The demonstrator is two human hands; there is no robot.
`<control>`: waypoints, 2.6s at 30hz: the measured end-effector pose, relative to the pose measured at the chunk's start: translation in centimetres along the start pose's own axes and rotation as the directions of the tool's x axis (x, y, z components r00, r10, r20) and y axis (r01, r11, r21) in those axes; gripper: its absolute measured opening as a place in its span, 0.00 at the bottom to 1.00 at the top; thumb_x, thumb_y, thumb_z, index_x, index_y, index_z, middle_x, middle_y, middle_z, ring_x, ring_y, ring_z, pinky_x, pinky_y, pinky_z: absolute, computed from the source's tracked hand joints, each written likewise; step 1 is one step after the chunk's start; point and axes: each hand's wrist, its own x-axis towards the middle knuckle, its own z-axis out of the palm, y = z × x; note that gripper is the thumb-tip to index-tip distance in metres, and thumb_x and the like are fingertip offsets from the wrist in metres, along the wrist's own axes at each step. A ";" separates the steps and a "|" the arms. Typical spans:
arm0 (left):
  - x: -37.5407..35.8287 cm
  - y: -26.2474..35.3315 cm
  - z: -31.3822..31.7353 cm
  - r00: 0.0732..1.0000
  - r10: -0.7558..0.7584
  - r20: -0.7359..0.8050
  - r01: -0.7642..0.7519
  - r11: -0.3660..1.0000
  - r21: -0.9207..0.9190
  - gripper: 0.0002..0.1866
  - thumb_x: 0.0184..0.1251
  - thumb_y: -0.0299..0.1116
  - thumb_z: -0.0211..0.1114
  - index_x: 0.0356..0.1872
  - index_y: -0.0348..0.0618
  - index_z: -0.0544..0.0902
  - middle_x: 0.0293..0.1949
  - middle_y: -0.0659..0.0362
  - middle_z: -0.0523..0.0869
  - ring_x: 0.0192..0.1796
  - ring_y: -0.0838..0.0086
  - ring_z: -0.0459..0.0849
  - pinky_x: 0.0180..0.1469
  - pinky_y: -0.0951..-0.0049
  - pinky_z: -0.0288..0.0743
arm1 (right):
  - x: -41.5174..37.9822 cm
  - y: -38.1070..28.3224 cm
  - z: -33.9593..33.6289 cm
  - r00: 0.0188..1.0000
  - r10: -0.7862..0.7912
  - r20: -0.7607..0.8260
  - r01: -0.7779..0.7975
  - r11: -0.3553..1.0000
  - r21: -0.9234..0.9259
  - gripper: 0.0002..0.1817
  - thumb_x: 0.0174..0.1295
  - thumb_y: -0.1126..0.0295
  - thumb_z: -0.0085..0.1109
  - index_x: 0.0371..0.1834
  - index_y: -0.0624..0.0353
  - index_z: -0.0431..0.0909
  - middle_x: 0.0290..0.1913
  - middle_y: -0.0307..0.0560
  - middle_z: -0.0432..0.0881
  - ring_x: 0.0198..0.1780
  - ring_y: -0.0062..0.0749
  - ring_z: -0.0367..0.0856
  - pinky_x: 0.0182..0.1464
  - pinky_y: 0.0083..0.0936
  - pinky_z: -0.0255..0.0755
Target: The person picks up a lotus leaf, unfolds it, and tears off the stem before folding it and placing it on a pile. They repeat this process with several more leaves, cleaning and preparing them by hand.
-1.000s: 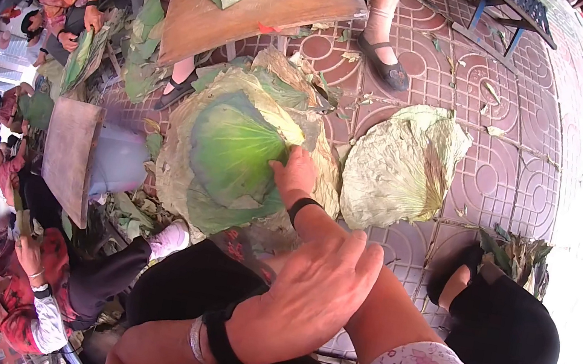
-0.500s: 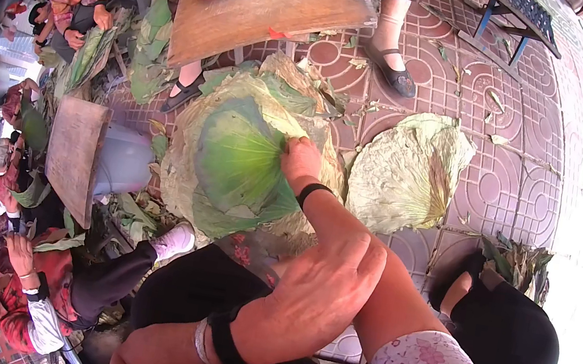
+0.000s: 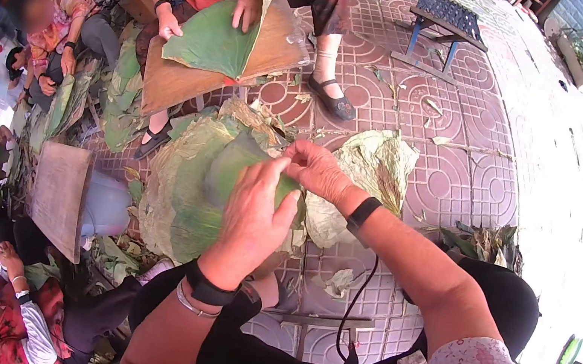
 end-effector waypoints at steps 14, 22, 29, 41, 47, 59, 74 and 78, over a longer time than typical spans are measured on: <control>2.0 2.6 4.4 0.816 -0.007 0.578 0.482 0.559 -0.674 0.11 0.69 0.28 0.69 0.47 0.34 0.83 0.43 0.64 0.86 0.46 0.84 0.80 0.51 0.77 0.77 | -15.7 -15.1 -12.3 0.946 0.325 -0.004 -0.312 0.909 0.276 0.12 0.64 0.72 0.69 0.49 0.59 0.83 0.43 0.37 0.86 0.46 0.22 0.83 0.53 0.23 0.76; 1.4 3.9 6.1 0.754 -0.036 0.656 0.621 0.368 -0.693 0.10 0.72 0.28 0.67 0.50 0.37 0.82 0.43 0.66 0.85 0.45 0.87 0.80 0.50 0.82 0.75 | -15.6 -12.4 -14.7 0.911 0.401 0.093 -0.409 0.908 0.090 0.09 0.60 0.72 0.69 0.43 0.60 0.86 0.38 0.37 0.88 0.40 0.21 0.84 0.47 0.21 0.78; 1.4 4.6 6.9 0.763 0.006 0.647 0.543 0.538 -0.645 0.08 0.73 0.27 0.66 0.50 0.38 0.83 0.38 0.69 0.84 0.39 0.88 0.79 0.42 0.84 0.74 | -15.6 -13.4 -14.6 0.911 0.385 0.145 -0.394 0.918 0.035 0.10 0.57 0.72 0.73 0.42 0.58 0.86 0.36 0.36 0.87 0.39 0.21 0.83 0.43 0.23 0.77; 0.9 5.0 7.8 0.825 0.034 0.565 0.358 0.741 -0.568 0.05 0.69 0.23 0.67 0.43 0.35 0.85 0.35 0.65 0.85 0.34 0.86 0.80 0.37 0.81 0.75 | -15.9 -13.1 -12.1 0.902 0.411 0.131 -0.388 0.906 -0.168 0.13 0.54 0.68 0.76 0.41 0.59 0.89 0.36 0.38 0.88 0.40 0.22 0.83 0.44 0.23 0.77; 0.4 5.4 8.1 0.891 0.155 0.427 0.000 0.940 -0.340 0.05 0.66 0.24 0.67 0.39 0.34 0.85 0.32 0.56 0.87 0.31 0.76 0.85 0.35 0.74 0.77 | -16.0 -11.8 -11.3 0.909 0.411 0.063 -0.388 0.892 -0.230 0.10 0.51 0.66 0.75 0.35 0.58 0.88 0.33 0.38 0.88 0.36 0.23 0.84 0.42 0.25 0.77; 0.3 5.4 8.4 0.908 0.256 0.332 -0.162 0.945 -0.285 0.02 0.69 0.22 0.62 0.38 0.33 0.82 0.27 0.64 0.83 0.31 0.86 0.79 0.34 0.80 0.74 | -16.0 -11.5 -10.5 0.918 0.395 0.041 -0.378 0.901 -0.213 0.09 0.51 0.66 0.73 0.32 0.58 0.88 0.30 0.37 0.86 0.35 0.22 0.82 0.39 0.25 0.76; -0.2 5.3 9.2 0.905 -0.089 0.417 0.320 0.788 -0.526 0.02 0.67 0.23 0.63 0.33 0.37 0.81 0.22 0.68 0.79 0.25 0.87 0.73 0.28 0.78 0.68 | -16.1 -11.9 -9.8 0.915 0.403 0.004 -0.399 0.908 -0.130 0.11 0.53 0.67 0.73 0.37 0.60 0.88 0.33 0.37 0.87 0.37 0.19 0.82 0.42 0.22 0.76; -0.2 4.9 9.7 0.944 -0.083 0.318 0.231 0.856 -0.462 0.03 0.70 0.24 0.63 0.35 0.36 0.81 0.24 0.69 0.78 0.27 0.88 0.72 0.28 0.79 0.68 | -16.3 -12.5 -9.2 0.899 0.437 0.030 -0.430 0.893 -0.131 0.10 0.54 0.68 0.73 0.38 0.60 0.88 0.33 0.37 0.87 0.36 0.19 0.82 0.42 0.22 0.76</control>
